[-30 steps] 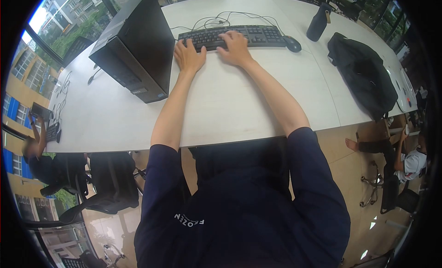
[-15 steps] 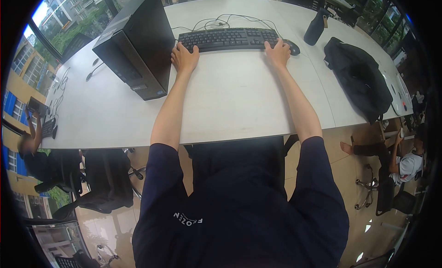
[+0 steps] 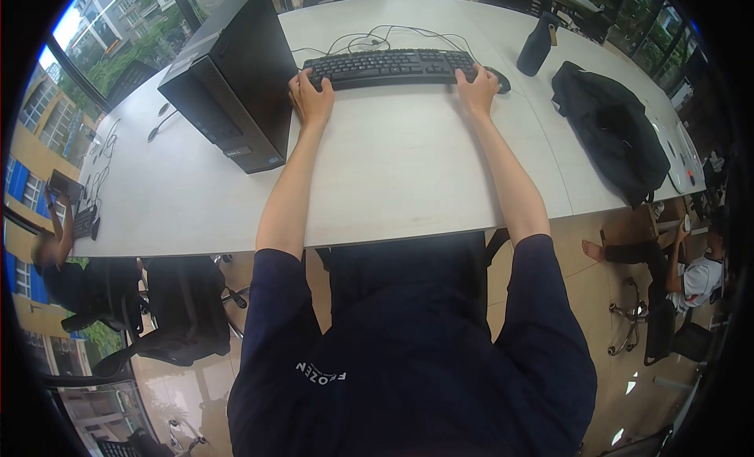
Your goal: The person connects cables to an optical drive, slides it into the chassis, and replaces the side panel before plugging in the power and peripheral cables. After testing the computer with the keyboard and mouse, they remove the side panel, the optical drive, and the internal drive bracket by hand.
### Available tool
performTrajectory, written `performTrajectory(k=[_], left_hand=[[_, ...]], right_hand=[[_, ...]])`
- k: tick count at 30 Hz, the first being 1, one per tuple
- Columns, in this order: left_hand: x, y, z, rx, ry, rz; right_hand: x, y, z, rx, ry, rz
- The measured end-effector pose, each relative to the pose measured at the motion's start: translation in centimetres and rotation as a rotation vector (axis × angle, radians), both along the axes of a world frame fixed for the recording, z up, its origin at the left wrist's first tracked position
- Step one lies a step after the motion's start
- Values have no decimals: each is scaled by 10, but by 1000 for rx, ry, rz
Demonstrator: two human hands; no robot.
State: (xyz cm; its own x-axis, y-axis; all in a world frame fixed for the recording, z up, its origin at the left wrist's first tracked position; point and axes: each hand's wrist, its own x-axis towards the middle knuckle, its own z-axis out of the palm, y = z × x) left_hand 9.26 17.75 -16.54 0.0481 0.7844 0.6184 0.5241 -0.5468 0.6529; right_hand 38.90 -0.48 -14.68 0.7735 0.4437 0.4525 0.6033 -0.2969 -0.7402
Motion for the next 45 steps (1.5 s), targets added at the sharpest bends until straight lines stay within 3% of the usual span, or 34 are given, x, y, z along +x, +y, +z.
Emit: performTrajectory(k=[7, 9, 20, 23, 26, 29, 36, 45], left_hand=[[-1, -10, 6, -46, 75, 86], [-2, -16, 9, -55, 125, 105], [5, -33, 13, -83, 444, 74], [7, -35, 9, 75, 584, 170], [5, -30, 9, 459, 503, -217], [4, -26, 8, 317, 564, -307], [6, -27, 5, 355, 535, -275], [5, -26, 8, 330, 524, -301]], right_hand=[[2, 0, -2, 37, -25, -85], [1, 0, -4, -137, -23, -118], [-5, 2, -8, -266, -198, -33], [-9, 4, -10, -288, -229, -26], [-11, 7, -12, -235, -331, -60], [-12, 4, -16, -167, -479, -28], [-20, 5, -14, -154, -685, 153], [-21, 4, -14, -180, -642, 171]])
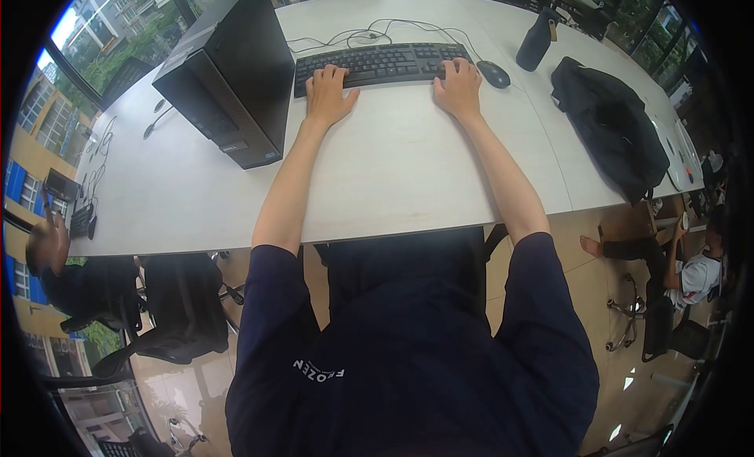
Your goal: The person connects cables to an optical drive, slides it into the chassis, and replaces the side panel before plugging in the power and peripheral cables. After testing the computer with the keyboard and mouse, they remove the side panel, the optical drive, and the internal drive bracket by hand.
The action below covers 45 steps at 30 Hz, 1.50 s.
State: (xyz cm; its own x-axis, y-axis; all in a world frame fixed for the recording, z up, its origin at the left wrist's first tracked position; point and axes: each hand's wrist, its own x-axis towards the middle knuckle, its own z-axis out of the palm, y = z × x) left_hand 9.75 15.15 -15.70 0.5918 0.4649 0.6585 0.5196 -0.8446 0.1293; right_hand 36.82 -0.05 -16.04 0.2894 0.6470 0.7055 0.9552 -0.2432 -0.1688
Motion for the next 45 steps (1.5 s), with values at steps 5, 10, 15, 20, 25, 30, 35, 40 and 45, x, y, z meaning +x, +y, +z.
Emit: performTrajectory(k=[5, 10, 15, 20, 25, 30, 35, 40, 45], left_hand=[[-3, 2, 0, -74, -19, -27], [-5, -1, 3, -92, -10, -34], [-6, -6, 5, -41, -32, -31], [-4, -3, 0, -13, -41, 42], [0, 11, -11, -52, -33, 64], [0, 18, -15, -88, -63, -20], [-2, 13, -12, -55, 6, 7], [-5, 3, -3, -91, 47, -12], [-4, -2, -2, -104, 54, -12]], right_hand=[[1, 0, 0, -24, 22, -15], [2, 6, -5, -51, 85, -116], [-2, 8, -3, -208, 106, -171], [-7, 2, 5, -223, 107, -183], [-10, -3, 9, -257, 70, -212], [4, 8, -7, -236, 84, -198], [9, 14, -10, -308, 127, -200], [10, 12, -3, -358, 136, -182], [16, 5, -3, -300, 118, -113]])
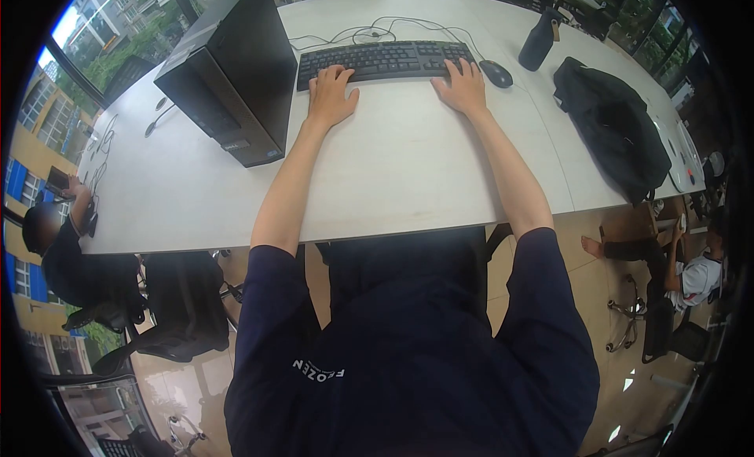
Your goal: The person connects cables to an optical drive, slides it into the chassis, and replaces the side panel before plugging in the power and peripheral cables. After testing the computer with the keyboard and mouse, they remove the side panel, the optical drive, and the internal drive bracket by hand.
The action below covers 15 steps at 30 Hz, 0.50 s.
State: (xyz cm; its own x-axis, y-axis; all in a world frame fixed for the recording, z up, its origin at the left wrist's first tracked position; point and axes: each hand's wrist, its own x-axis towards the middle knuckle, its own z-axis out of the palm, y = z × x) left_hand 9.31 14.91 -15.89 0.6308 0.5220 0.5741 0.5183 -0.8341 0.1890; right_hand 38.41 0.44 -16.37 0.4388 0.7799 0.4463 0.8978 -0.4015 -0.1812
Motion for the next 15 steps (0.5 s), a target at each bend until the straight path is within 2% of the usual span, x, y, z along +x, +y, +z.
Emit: performTrajectory(k=[15], left_hand=[[2, 4, -1, 16, -7, 25]], right_hand=[[-7, -7, -2, 176, -20, 23]])
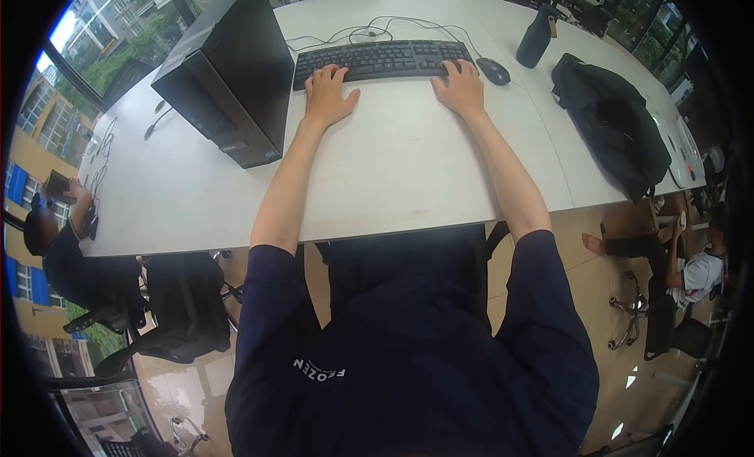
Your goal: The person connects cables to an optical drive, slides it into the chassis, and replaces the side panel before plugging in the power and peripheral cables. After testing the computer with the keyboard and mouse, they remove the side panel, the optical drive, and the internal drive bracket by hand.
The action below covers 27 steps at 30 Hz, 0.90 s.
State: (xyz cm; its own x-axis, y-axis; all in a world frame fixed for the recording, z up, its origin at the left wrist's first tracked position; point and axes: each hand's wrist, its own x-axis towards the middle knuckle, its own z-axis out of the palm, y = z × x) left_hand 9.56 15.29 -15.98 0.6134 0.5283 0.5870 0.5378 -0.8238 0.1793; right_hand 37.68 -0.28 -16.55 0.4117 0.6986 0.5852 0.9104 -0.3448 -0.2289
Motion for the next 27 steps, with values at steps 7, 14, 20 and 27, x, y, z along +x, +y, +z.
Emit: performTrajectory(k=[7, 14, 20, 27], left_hand=[[1, 6, 0, -25, -9, -31], [0, 10, 0, -40, -43, -66], [0, 12, -2, 7, -42, -74], [-1, 1, 5, 57, -87, -85]], right_hand=[[-5, -5, 7, 38, -6, -9], [-5, -5, 9, 32, 35, -22], [-3, -6, 11, 38, 49, -6], [-9, -17, 16, 58, 4, 8]])
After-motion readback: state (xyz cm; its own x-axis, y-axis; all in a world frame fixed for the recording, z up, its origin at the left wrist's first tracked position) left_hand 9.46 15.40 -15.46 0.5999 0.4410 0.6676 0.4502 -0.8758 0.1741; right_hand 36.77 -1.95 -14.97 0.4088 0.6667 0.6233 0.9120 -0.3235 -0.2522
